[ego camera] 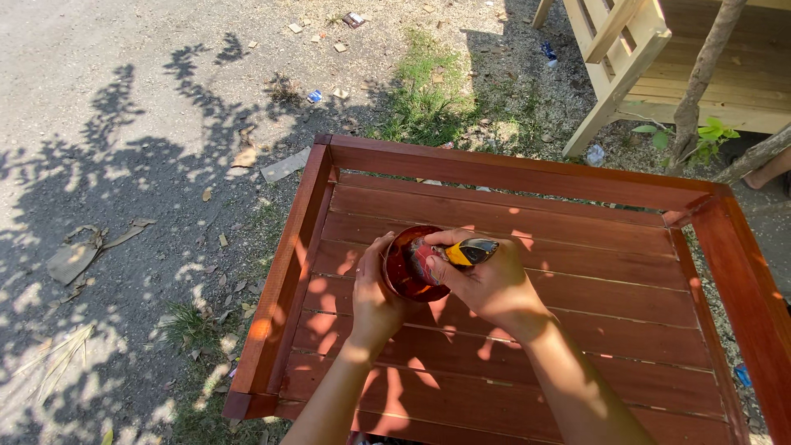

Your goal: The person applies reddish-brown wood stain to a slatted wooden table outdoors. They dip a brush into a stain can, brush the tabletop, rails and edges, and reposition the table to reach different sides while coating the wood surface.

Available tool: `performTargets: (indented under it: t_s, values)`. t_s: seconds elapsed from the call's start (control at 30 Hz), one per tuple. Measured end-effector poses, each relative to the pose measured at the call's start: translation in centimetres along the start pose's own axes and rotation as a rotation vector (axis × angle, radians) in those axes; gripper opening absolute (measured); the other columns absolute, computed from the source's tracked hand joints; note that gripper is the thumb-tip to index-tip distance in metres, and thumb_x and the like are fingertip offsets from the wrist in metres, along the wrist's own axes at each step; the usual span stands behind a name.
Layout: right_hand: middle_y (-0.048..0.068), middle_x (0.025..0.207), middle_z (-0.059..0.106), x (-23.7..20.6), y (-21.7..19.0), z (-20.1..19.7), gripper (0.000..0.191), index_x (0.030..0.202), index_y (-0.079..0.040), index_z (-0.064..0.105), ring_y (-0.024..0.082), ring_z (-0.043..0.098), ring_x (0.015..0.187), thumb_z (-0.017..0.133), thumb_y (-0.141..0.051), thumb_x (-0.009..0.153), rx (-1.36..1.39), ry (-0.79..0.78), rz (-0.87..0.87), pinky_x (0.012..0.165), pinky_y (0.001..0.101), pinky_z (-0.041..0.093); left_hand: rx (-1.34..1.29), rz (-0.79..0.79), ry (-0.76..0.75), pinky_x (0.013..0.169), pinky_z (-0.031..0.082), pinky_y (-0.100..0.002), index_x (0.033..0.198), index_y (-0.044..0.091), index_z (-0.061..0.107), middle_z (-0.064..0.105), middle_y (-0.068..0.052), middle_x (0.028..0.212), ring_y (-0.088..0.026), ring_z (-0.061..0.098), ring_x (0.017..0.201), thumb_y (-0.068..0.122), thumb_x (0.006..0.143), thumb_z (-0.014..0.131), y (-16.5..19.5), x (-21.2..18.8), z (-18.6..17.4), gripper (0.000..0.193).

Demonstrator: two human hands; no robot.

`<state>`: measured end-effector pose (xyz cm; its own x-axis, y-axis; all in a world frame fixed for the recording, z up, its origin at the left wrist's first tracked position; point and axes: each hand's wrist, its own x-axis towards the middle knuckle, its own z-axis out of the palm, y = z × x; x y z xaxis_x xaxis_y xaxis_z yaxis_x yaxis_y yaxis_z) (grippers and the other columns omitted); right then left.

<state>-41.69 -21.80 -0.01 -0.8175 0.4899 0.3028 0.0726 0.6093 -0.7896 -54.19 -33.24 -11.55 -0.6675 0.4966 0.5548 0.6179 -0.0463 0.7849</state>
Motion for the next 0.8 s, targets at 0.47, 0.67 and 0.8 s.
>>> performTargets:
  t_s: [0.47,0.67,0.8]
  values:
    - [0.011,0.098,0.081,-2.0,0.3,-1.9,0.027,0.107,-0.002,0.076,0.013,0.075,0.087,0.082,-0.010,0.082,0.045,0.076,0.015,0.083,0.0276,0.060,0.113,0.307,0.023,0.119,0.039,-0.050,0.132,0.006,0.056,0.059,-0.012,0.145,-0.039,0.051,0.143,0.012,0.083,0.079,1.8,1.2,2.0,0.055]
    - [0.010,0.097,0.082,-2.1,0.6,-2.6,0.027,0.106,-0.003,0.077,0.014,0.076,0.086,0.082,-0.009,0.080,0.089,0.036,0.064,0.081,0.0278,0.062,0.130,0.332,0.067,0.119,0.038,-0.052,0.131,0.006,0.057,0.061,-0.012,0.143,-0.038,0.052,0.142,0.010,0.085,0.076,1.8,1.0,3.0,0.049]
    - [0.010,0.098,0.082,-2.2,0.6,-3.0,0.029,0.106,-0.003,0.077,0.015,0.078,0.087,0.083,-0.008,0.079,0.053,-0.008,0.047,0.082,0.0283,0.061,0.175,0.369,0.085,0.121,0.037,-0.054,0.130,0.006,0.058,0.063,-0.010,0.141,-0.037,0.053,0.143,0.006,0.088,0.074,1.4,0.9,3.3,0.045]
